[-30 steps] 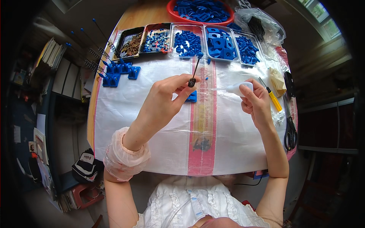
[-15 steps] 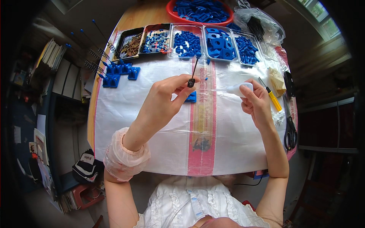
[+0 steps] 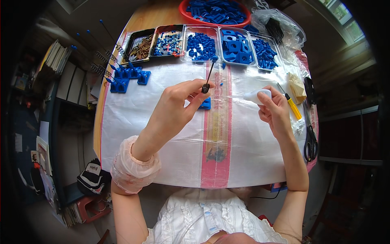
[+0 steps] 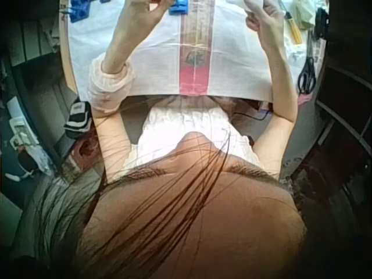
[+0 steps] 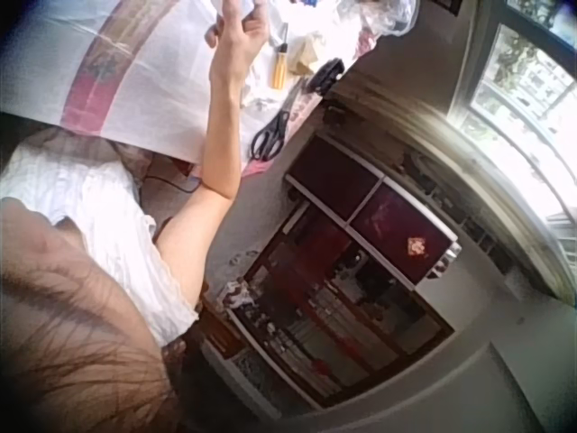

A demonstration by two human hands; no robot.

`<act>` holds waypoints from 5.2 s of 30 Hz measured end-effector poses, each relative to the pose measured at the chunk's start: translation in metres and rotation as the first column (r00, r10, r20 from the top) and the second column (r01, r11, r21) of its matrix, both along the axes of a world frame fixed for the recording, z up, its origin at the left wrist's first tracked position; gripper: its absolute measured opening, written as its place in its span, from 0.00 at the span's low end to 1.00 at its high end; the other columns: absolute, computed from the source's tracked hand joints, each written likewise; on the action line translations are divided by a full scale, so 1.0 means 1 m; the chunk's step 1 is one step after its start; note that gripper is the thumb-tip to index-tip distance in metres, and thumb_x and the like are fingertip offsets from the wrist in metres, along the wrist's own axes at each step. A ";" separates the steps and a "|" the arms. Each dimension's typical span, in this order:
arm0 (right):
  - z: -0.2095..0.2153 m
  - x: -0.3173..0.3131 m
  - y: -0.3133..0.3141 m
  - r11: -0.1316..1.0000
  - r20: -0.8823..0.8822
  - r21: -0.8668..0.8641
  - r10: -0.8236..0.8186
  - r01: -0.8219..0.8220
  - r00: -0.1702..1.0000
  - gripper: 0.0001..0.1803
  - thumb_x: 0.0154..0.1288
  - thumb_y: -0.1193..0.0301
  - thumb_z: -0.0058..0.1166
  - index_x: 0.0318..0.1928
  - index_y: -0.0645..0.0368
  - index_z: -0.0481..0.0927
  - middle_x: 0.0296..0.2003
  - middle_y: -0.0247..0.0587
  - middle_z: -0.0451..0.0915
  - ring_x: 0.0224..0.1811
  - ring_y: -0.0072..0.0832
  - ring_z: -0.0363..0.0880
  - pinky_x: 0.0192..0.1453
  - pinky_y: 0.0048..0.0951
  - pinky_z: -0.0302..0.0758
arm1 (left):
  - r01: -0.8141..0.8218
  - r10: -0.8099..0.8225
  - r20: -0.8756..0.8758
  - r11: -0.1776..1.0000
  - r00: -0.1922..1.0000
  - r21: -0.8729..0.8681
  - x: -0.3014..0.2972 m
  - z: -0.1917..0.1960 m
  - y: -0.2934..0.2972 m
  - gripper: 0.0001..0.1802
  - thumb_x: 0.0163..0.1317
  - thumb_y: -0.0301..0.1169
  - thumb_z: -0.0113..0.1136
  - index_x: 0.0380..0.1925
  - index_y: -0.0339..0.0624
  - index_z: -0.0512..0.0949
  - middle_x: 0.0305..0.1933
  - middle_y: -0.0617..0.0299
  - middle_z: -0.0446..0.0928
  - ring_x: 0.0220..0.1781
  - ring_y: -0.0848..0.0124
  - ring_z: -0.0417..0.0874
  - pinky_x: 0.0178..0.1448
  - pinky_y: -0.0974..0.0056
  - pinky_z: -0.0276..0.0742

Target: Assembling mechanical components involving blue plastic housings, metal springs, and pins on a table.

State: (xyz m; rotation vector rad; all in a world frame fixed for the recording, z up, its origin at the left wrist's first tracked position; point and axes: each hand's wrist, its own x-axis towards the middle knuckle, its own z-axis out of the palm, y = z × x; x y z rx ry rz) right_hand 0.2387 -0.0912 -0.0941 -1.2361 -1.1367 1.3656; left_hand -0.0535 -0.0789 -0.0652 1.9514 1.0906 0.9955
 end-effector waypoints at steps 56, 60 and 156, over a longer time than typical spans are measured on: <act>-0.003 0.001 0.000 1.000 -0.030 -0.027 -0.004 0.003 1.000 0.11 0.75 0.64 0.64 0.45 0.57 0.78 0.23 0.20 0.68 0.19 0.06 0.58 0.20 0.14 0.54 | 0.015 -0.015 -0.051 1.000 0.999 0.005 -0.002 0.004 0.000 0.14 0.71 0.22 0.64 0.55 0.39 0.85 0.39 0.51 0.88 0.38 0.66 0.89 0.41 0.63 0.86; -0.002 0.002 0.001 1.000 -0.032 -0.019 -0.004 0.004 0.999 0.11 0.75 0.65 0.63 0.45 0.57 0.78 0.23 0.20 0.68 0.19 0.06 0.58 0.21 0.14 0.54 | 0.018 -0.018 -0.014 1.000 1.000 0.024 -0.002 -0.001 0.001 0.14 0.71 0.22 0.64 0.55 0.38 0.85 0.39 0.51 0.88 0.38 0.65 0.89 0.41 0.64 0.86; -0.019 -0.010 -0.038 0.962 -0.039 0.251 -0.101 0.108 0.994 0.09 0.72 0.74 0.62 0.45 0.61 0.74 0.31 0.30 0.74 0.25 0.12 0.65 0.29 0.19 0.61 | -0.052 0.060 -0.110 0.996 0.992 0.076 -0.004 -0.003 0.001 0.12 0.71 0.29 0.68 0.52 0.45 0.87 0.29 0.68 0.82 0.20 0.81 0.55 0.25 0.67 0.50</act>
